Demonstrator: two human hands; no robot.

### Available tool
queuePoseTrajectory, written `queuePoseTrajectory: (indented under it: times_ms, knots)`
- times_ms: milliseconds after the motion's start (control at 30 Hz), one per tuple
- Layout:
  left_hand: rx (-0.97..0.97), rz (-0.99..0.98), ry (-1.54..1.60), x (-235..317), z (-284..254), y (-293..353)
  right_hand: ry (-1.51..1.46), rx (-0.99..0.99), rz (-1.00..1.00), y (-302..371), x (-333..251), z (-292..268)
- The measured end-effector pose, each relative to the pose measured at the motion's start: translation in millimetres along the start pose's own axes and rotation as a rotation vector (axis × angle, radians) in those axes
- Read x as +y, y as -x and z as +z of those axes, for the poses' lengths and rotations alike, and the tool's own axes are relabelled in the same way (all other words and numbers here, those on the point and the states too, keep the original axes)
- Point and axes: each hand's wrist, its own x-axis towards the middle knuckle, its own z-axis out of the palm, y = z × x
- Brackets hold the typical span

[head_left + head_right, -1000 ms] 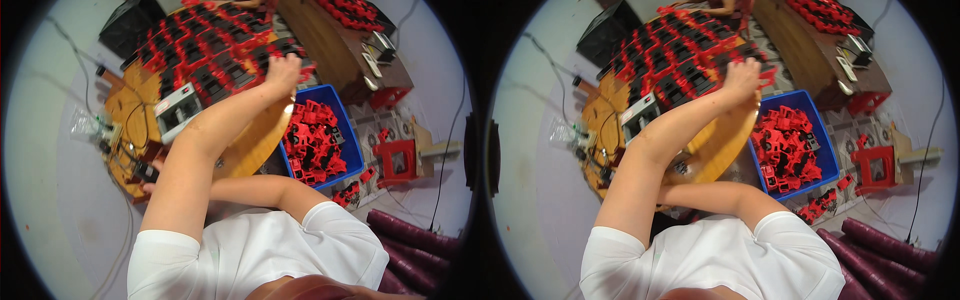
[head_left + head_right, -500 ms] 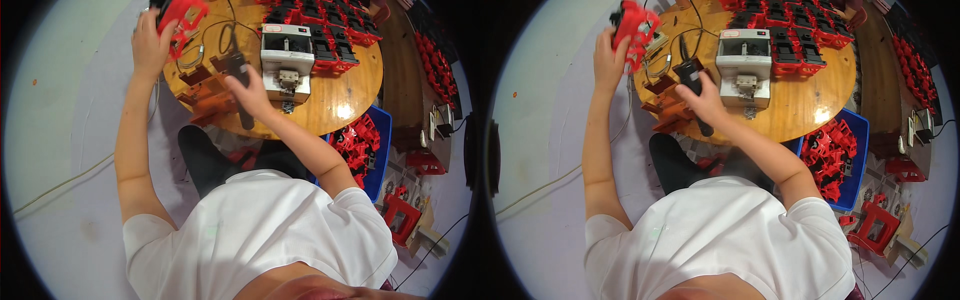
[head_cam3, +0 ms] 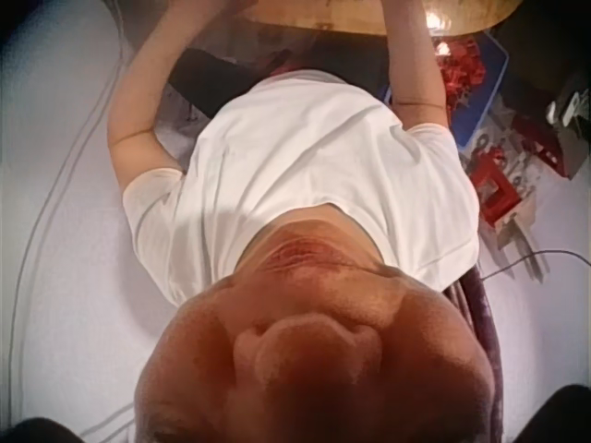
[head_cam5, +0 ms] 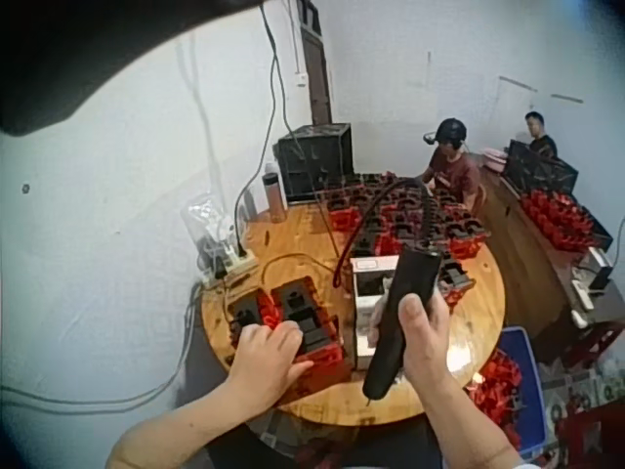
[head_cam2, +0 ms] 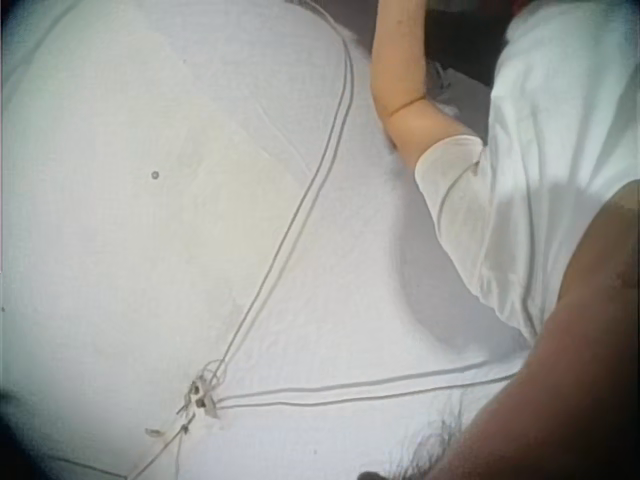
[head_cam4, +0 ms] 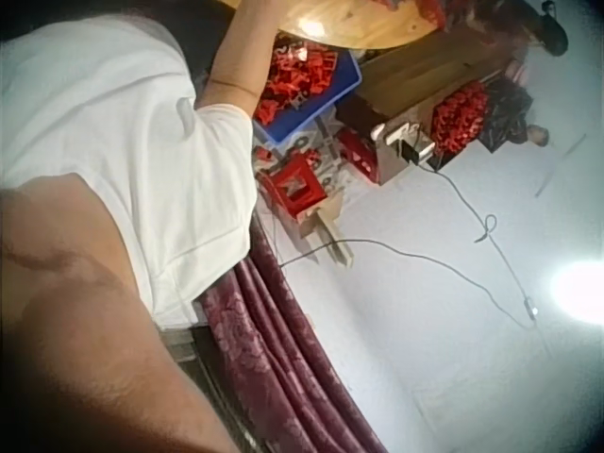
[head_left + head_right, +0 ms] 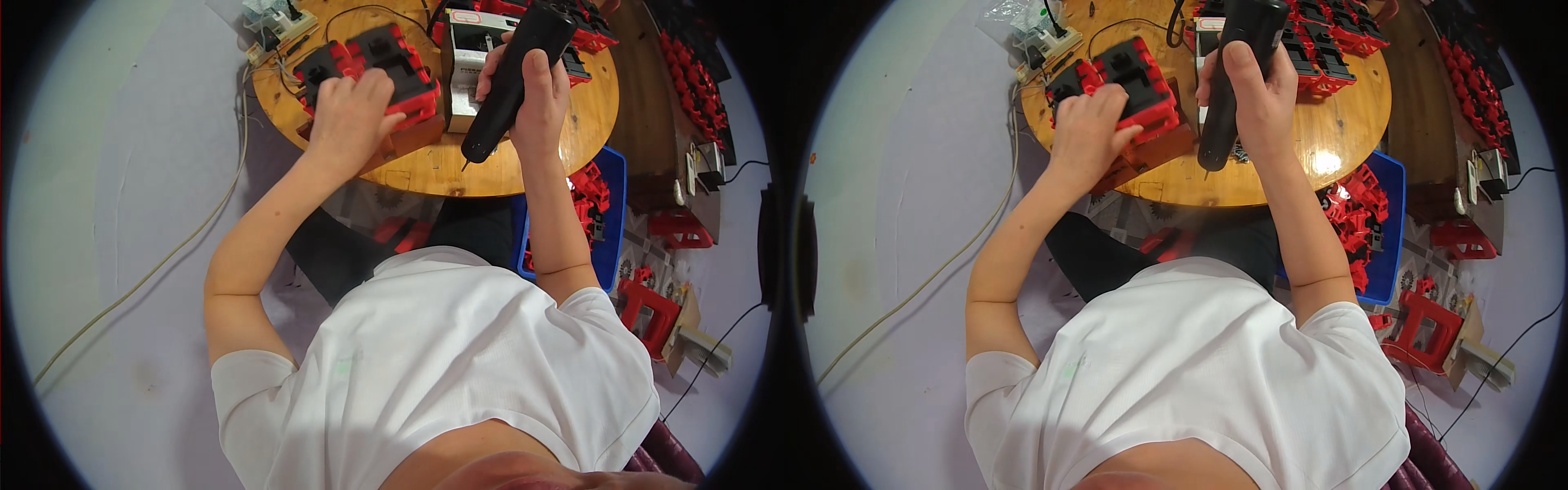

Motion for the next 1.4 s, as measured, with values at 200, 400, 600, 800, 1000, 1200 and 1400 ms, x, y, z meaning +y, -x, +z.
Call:
queuePoseTrajectory:
  times_ms: [200, 400, 600, 800, 1000, 1200, 1400]
  knots:
    - [-0.103, 0.024, -0.026, 5.4, 12.7, 1.5, -0.068, 0.031, 0.043, 1.9, -0.4, 4.9]
    - [-0.008, -0.026, 0.187, -12.6, -4.9, 17.3, 0.063, -0.042, -0.001, 5.3, 2.3, -7.7]
    - [-0.139, -0.065, 0.203, -5.3, 25.9, 32.1, 0.063, 0.004, 0.003, -2.6, 3.3, -18.8]
    - [-0.093, -0.089, 0.345, -12.9, 13.9, 15.0, 0.073, -0.003, -0.029, -3.3, -1.7, -27.1]
    - [-0.107, -0.035, 0.284, -37.8, 52.8, -42.0, 0.222, 0.112, -0.225, -21.8, -3.2, -21.4]
    - [-0.33, -0.022, 0.436, -34.6, 58.7, -52.5, 0.303, 0.182, -0.399, -27.5, 6.7, -25.5]
    - [0.149, -0.128, 0.278, -90.4, 75.4, -15.6, 0.286, 0.132, -0.454, -27.4, 27.8, -37.9]
